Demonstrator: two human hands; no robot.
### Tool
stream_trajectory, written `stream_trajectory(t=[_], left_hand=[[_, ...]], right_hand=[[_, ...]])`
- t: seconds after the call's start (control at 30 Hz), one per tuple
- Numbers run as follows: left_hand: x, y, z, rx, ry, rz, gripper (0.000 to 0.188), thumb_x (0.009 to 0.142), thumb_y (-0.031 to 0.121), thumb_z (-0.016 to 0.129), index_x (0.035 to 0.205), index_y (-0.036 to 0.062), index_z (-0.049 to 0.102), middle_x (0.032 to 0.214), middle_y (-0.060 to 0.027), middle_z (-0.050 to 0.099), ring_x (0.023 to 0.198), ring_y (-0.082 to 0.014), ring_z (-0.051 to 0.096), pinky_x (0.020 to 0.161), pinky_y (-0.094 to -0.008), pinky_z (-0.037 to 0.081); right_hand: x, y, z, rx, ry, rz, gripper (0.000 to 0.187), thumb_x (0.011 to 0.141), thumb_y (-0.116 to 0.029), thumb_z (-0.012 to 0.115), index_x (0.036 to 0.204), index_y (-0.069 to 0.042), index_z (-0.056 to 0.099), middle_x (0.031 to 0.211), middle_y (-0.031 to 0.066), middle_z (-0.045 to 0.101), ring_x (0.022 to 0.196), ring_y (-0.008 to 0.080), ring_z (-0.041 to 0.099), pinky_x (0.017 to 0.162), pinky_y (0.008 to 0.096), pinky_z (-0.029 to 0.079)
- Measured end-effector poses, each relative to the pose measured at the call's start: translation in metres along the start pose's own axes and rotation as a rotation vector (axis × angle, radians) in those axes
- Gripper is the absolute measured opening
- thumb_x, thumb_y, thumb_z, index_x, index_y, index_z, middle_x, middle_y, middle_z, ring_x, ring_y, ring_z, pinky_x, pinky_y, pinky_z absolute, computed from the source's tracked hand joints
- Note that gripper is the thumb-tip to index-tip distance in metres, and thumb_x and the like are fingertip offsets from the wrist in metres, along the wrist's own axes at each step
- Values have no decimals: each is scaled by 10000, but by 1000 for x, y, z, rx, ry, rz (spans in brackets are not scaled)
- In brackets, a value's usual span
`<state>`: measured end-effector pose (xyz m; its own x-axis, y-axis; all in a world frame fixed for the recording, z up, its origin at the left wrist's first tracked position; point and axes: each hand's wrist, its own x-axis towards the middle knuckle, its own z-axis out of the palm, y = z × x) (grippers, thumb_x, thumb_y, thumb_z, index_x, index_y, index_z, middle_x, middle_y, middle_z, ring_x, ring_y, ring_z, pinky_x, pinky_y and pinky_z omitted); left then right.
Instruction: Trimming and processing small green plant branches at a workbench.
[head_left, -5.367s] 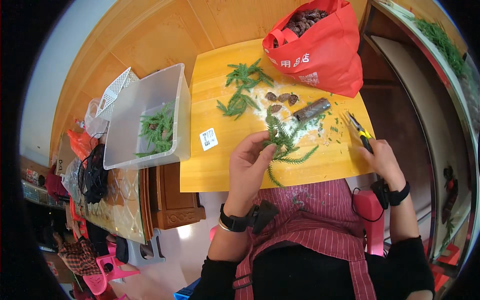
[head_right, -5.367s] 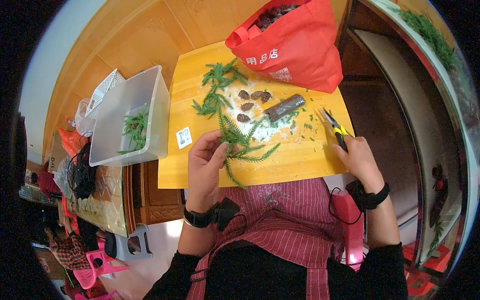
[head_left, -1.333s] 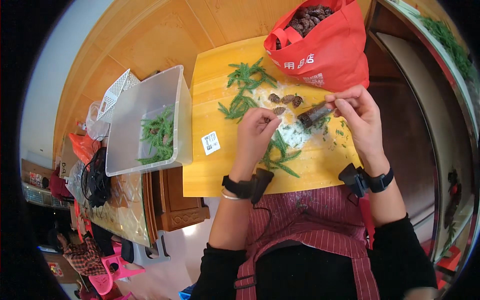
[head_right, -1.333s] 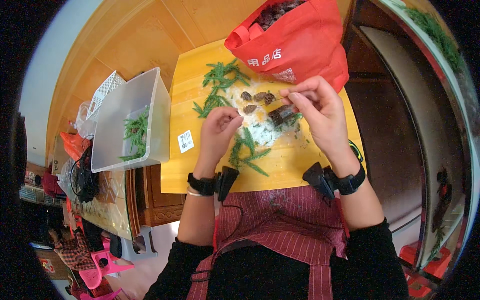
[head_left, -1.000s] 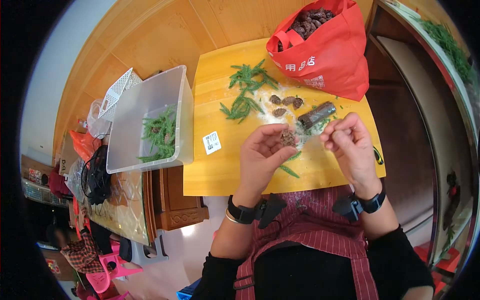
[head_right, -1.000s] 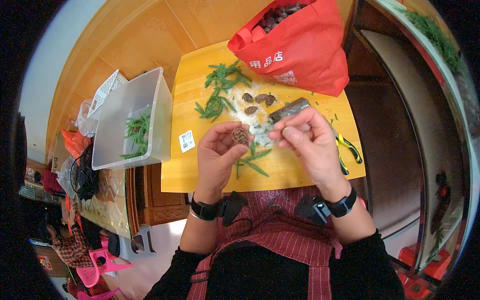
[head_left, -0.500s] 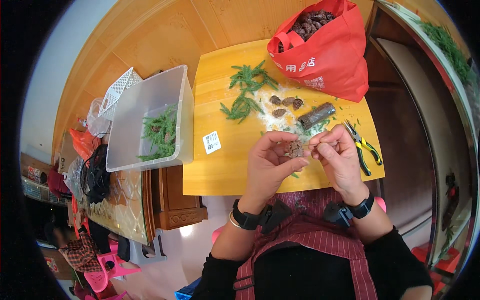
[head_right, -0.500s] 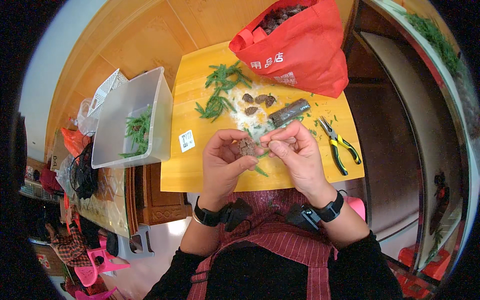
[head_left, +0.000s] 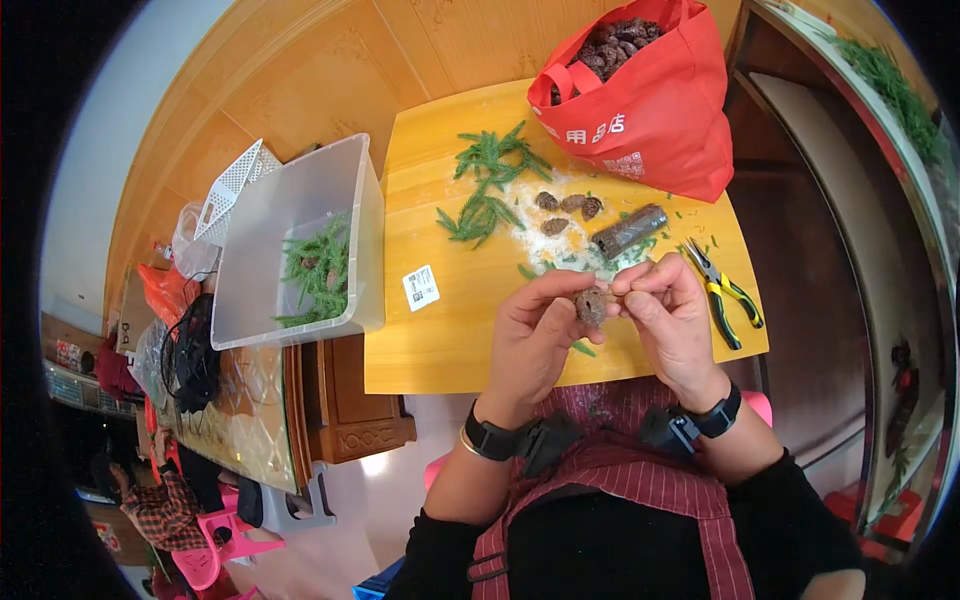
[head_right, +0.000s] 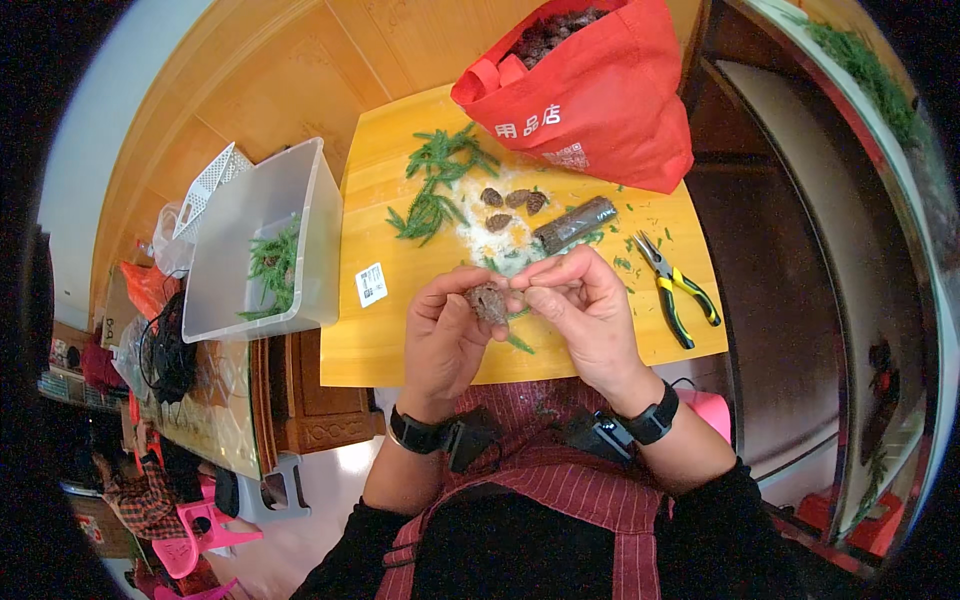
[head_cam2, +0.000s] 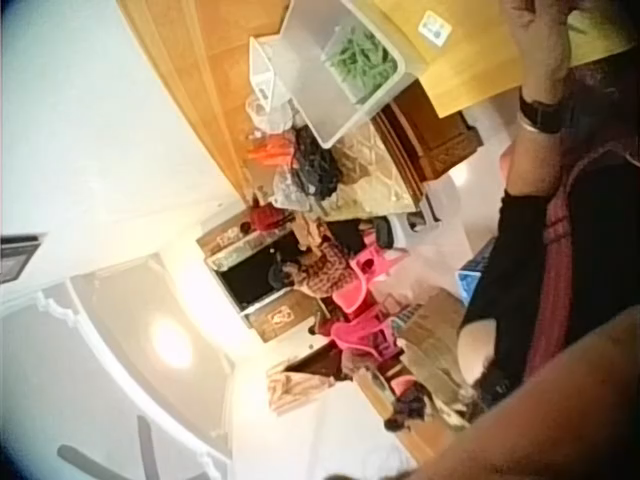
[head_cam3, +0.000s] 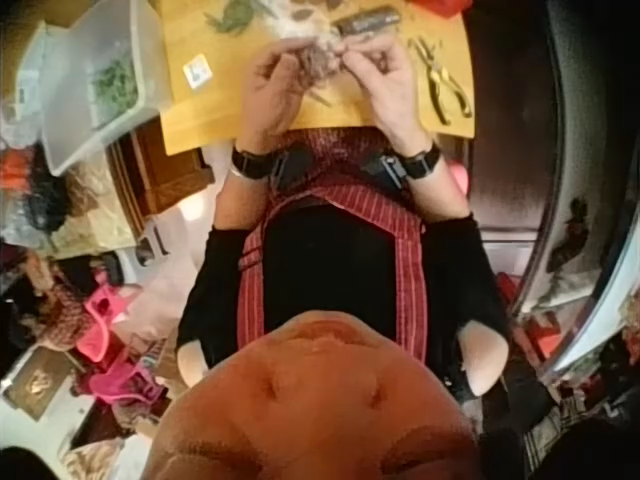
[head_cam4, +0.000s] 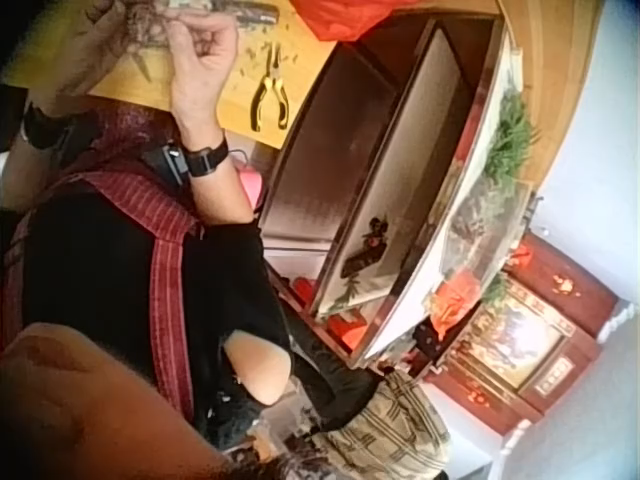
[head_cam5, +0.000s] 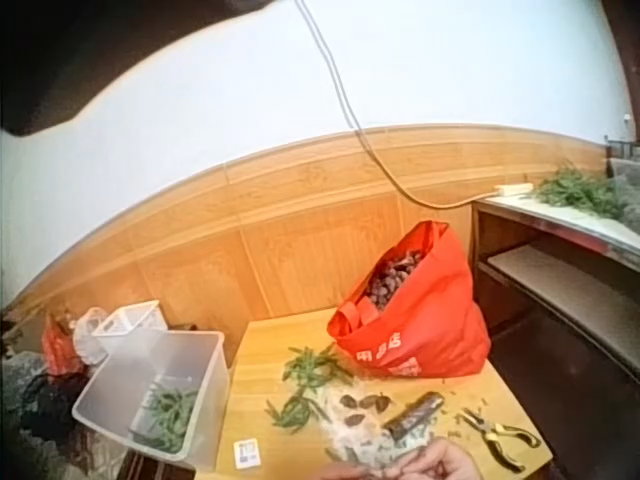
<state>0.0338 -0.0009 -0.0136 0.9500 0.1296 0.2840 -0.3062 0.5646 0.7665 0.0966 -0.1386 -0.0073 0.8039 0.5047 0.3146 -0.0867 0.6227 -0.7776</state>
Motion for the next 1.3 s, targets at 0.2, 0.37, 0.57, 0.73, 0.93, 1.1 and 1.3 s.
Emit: stream_trajectory(t=[0.2,0.37,0.57,0.73,0.93,1.1,1.3], left_hand=[[1,0,-3,-14,-69,-5,338,887,253,515,1117,6,526,1073,-135,555,910,-229,576,672,-260,484],[0,1,-1,34,-49,24,345,871,254,545,1107,2,538,1055,-136,556,896,-224,575,665,-256,481],[0,-2,-2,67,-47,66,333,863,239,559,1088,-6,549,1024,-139,557,870,-223,577,649,-262,472],[-2,0,0,47,-53,42,333,867,245,553,1077,-13,553,1007,-132,554,837,-217,578,619,-264,462],[-1,2,3,-15,-50,-7,326,881,257,528,1053,-17,564,1004,-128,545,802,-209,569,599,-260,450],[-1,3,2,-21,-82,-13,292,872,252,546,1005,-3,592,1003,-126,538,786,-217,562,572,-247,426],[-2,8,-3,10,-156,-97,252,839,232,597,962,12,595,906,-112,545,739,-210,564,548,-250,422]], right_hand=[[2,2,-3,-73,3,-39,108,832,-32,566,870,-74,473,918,90,532,767,162,546,711,280,463],[1,2,-2,-63,-4,-24,108,818,-13,574,837,-67,482,902,88,524,757,161,544,696,283,467],[2,-1,3,-55,-21,5,117,806,22,565,821,-60,484,899,96,525,749,157,545,686,272,468],[2,-7,4,-53,-65,9,112,805,22,566,824,-53,485,906,100,518,755,154,550,670,265,472],[5,-11,2,-14,-96,85,100,809,9,569,830,-44,487,912,91,512,767,153,554,655,255,475],[11,-19,-1,-10,-144,171,99,800,-11,591,824,-33,498,897,80,520,783,138,543,668,244,463],[21,-30,-11,-134,-268,205,84,794,20,591,844,-16,534,929,60,549,823,91,543,756,227,444]])
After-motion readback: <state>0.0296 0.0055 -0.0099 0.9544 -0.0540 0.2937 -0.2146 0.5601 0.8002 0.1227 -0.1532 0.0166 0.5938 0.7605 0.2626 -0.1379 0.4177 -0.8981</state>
